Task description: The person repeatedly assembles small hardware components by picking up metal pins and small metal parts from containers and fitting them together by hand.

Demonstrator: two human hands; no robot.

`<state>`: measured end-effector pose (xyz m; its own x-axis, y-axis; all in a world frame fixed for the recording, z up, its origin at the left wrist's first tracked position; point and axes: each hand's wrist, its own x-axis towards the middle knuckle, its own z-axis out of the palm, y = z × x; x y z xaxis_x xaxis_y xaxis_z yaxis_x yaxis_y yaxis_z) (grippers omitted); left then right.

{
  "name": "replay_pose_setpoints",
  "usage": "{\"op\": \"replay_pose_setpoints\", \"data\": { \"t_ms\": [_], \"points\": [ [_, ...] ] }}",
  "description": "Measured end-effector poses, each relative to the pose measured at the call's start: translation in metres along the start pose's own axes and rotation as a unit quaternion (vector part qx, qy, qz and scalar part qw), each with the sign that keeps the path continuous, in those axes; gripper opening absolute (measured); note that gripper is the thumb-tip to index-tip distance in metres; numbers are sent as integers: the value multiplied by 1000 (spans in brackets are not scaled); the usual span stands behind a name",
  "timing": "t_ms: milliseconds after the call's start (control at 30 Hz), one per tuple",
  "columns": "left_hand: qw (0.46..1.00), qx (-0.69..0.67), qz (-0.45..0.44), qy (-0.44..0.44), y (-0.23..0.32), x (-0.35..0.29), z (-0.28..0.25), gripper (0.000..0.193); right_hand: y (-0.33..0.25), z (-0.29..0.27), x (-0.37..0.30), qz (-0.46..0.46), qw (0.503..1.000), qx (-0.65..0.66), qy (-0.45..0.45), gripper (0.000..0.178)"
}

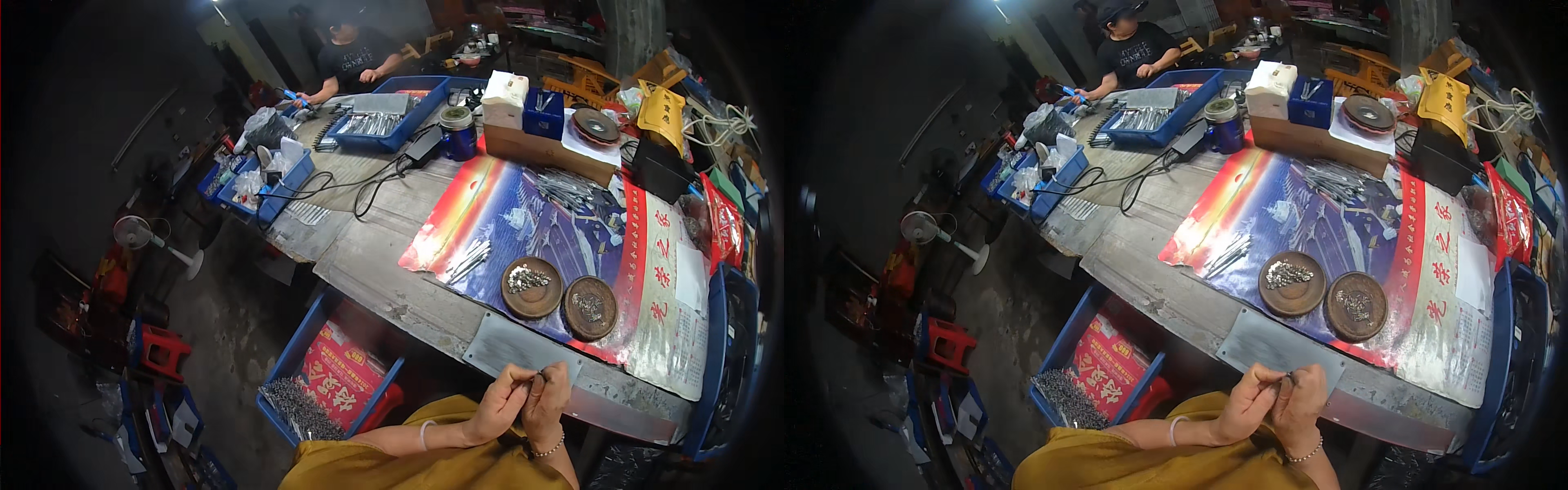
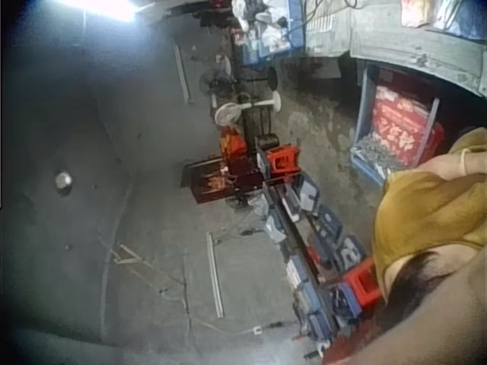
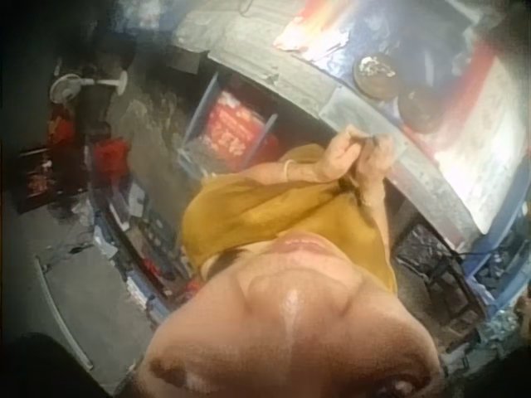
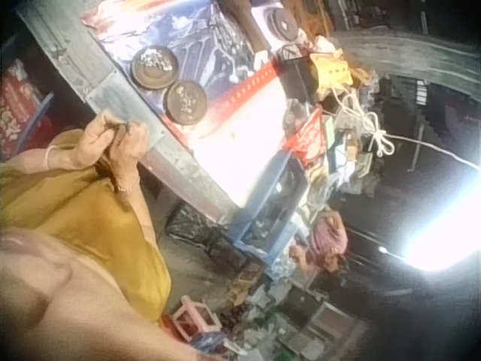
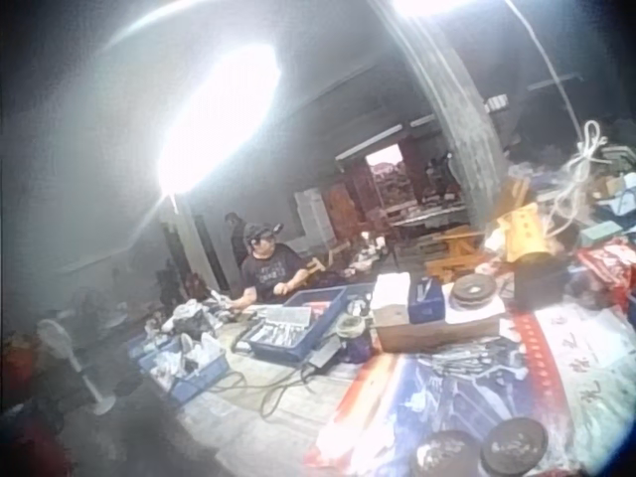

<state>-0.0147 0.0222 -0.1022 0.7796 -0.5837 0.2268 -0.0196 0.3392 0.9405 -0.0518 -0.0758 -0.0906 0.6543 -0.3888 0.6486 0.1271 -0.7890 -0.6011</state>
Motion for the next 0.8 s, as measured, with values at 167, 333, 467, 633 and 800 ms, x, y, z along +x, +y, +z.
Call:
{"op": "replay_pose_setpoints", "data": {
  "t_ms": [167, 333, 467, 633, 800],
  "points": [
    [997, -66, -36, -20, 4, 0, -2, 20, 1, -8, -2, 155, 968, 185, -73, 5],
    [999, -37, -29, -16, 3, -1, -4, 19, 0, 0, 5, 13, 993, 117, 8, 5],
    [999, -28, -28, -1, -5, 0, -5, 19, 4, 4, -1, 5, 999, 31, -16, 4],
    [998, -32, -40, -23, 4, 2, -7, 18, 0, -2, 4, 130, 972, 188, -50, 3],
    [998, -46, -48, 1, 7, 0, -7, 18, -2, -2, 7, 41, 991, 125, 6, 7]
  ]
}}
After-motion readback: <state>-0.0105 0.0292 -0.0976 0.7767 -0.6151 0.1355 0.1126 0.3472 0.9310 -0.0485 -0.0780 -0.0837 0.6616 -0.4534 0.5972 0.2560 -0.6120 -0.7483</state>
